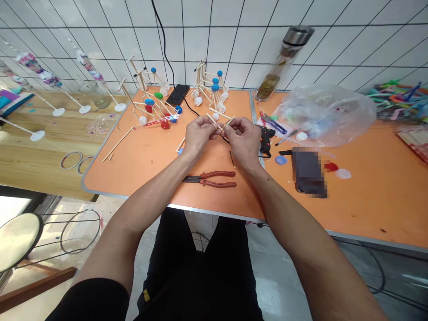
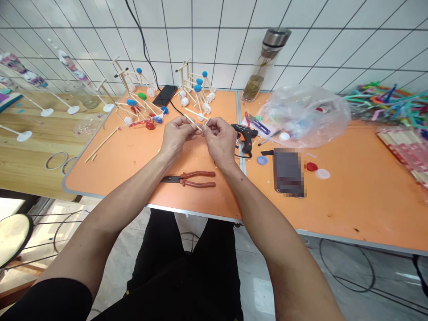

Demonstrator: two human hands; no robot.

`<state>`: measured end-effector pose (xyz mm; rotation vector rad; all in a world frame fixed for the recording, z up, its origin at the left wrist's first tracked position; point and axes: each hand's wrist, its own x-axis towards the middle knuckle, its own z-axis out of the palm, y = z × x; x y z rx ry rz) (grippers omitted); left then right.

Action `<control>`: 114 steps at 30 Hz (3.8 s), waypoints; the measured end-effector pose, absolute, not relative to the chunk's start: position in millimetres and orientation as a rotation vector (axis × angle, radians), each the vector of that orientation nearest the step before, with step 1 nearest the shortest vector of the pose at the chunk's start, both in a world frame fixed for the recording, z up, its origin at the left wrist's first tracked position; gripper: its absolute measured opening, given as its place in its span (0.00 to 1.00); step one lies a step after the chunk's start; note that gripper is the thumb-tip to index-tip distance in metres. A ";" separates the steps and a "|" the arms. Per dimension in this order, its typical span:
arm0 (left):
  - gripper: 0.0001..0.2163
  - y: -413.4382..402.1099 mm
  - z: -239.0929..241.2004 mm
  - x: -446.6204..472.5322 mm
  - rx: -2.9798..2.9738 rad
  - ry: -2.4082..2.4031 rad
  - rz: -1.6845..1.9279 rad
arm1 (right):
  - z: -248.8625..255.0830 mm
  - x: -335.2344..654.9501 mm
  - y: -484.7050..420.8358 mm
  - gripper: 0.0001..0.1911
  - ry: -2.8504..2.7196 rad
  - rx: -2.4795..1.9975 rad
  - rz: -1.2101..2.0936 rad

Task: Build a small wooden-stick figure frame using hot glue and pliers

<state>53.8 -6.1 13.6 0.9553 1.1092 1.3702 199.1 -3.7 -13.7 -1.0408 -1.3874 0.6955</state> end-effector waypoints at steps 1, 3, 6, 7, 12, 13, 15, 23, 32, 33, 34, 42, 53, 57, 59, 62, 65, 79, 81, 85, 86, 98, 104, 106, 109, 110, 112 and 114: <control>0.10 -5.9 13.3 53.7 0.952 1.105 1.373 | -13.8 199.0 -3.6 0.29 -1.381 -1.039 0.701; 0.10 -5.6 12.9 53.5 0.945 1.096 1.378 | -13.9 199.0 -3.5 0.29 -1.372 -1.028 0.707; 0.09 -5.1 13.0 53.1 0.949 1.080 1.378 | -14.1 199.4 -3.4 0.28 -1.376 -1.009 0.696; 0.09 -5.0 13.0 53.0 0.952 1.079 1.375 | -14.1 199.6 -3.4 0.28 -1.379 -1.009 0.691; 0.08 -4.8 13.0 52.7 0.960 1.074 1.371 | -13.9 199.5 -3.2 0.28 -1.386 -1.028 0.678; 0.08 -4.9 12.8 52.7 0.962 1.066 1.375 | -13.9 199.4 -3.2 0.28 -1.381 -1.023 0.678; 0.08 -5.0 12.5 52.8 0.964 1.058 1.381 | -13.9 199.1 -3.1 0.28 -1.370 -1.017 0.680; 0.10 -6.3 11.5 54.2 0.989 1.066 1.375 | -13.9 198.9 -3.2 0.27 -1.364 -1.045 0.671; 0.10 -7.9 12.5 55.3 0.976 1.062 1.382 | -13.3 199.2 -3.4 0.28 -1.347 -1.047 0.680; 0.11 -8.1 13.2 55.4 0.964 1.064 1.382 | -13.3 199.2 -3.4 0.28 -1.348 -1.048 0.677; 0.11 -8.3 13.8 55.5 0.954 1.065 1.383 | -13.3 199.3 -3.2 0.28 -1.351 -1.048 0.674; 0.09 -7.3 12.4 54.7 0.984 1.051 1.374 | -13.9 199.9 -3.1 0.27 -1.374 -1.039 0.661; 0.09 -7.8 13.5 55.0 0.968 1.065 1.377 | -13.7 199.7 -3.4 0.27 -1.370 -1.036 0.671; 0.10 -7.8 14.4 55.7 0.959 1.054 1.382 | -15.1 200.1 -2.6 0.27 -1.378 -1.021 0.664; 0.10 -7.5 14.7 56.0 0.941 1.067 1.380 | -15.1 200.2 -2.7 0.28 -1.386 -1.031 0.667; 0.11 -7.0 14.2 55.9 0.935 1.069 1.380 | -14.4 200.0 -3.2 0.28 -1.389 -1.072 0.676; 0.11 -6.3 12.6 55.3 0.956 1.038 1.389 | -13.5 199.6 -3.9 0.28 -1.382 -1.077 0.679; 0.11 -7.1 12.6 55.5 0.938 1.009 1.404 | -6.7 197.7 -8.7 0.22 -1.370 -1.104 0.688; 0.11 -7.1 12.6 55.8 0.939 1.014 1.404 | -5.4 197.7 -9.1 0.22 -1.373 -1.123 0.696; 0.11 -6.6 12.4 55.7 0.952 1.013 1.404 | -5.1 198.3 -9.1 0.21 -1.378 -1.113 0.707; 0.10 -6.4 12.4 55.5 0.953 1.019 1.400 | -5.6 198.5 -8.8 0.21 -1.378 -1.105 0.707; 0.09 -4.4 8.0 53.3 0.952 0.996 1.396 | -6.9 198.6 -6.7 0.21 -1.369 -1.095 0.710; 0.08 -6.1 14.3 50.0 0.928 1.037 1.366 | -3.4 199.2 -7.3 0.14 -1.342 -1.080 0.724; 0.08 -5.2 17.2 46.5 0.916 1.043 1.382 | -1.0 199.7 -7.9 0.12 -1.324 -1.105 0.739; 0.08 -2.1 20.3 39.9 0.869 1.058 1.419 | 3.0 201.0 -8.9 0.12 -1.301 -1.159 0.787; 0.08 -0.9 20.7 37.9 0.847 1.068 1.426 | 4.2 201.3 -9.2 0.12 -1.295 -1.173 0.809; 0.07 1.5 20.5 34.9 0.811 1.085 1.429 | 5.7 201.7 -9.5 0.14 -1.281 -1.191 0.847; 0.08 3.6 19.4 33.5 0.793 1.090 1.422 | 6.3 201.7 -9.6 0.15 -1.266 -1.200 0.875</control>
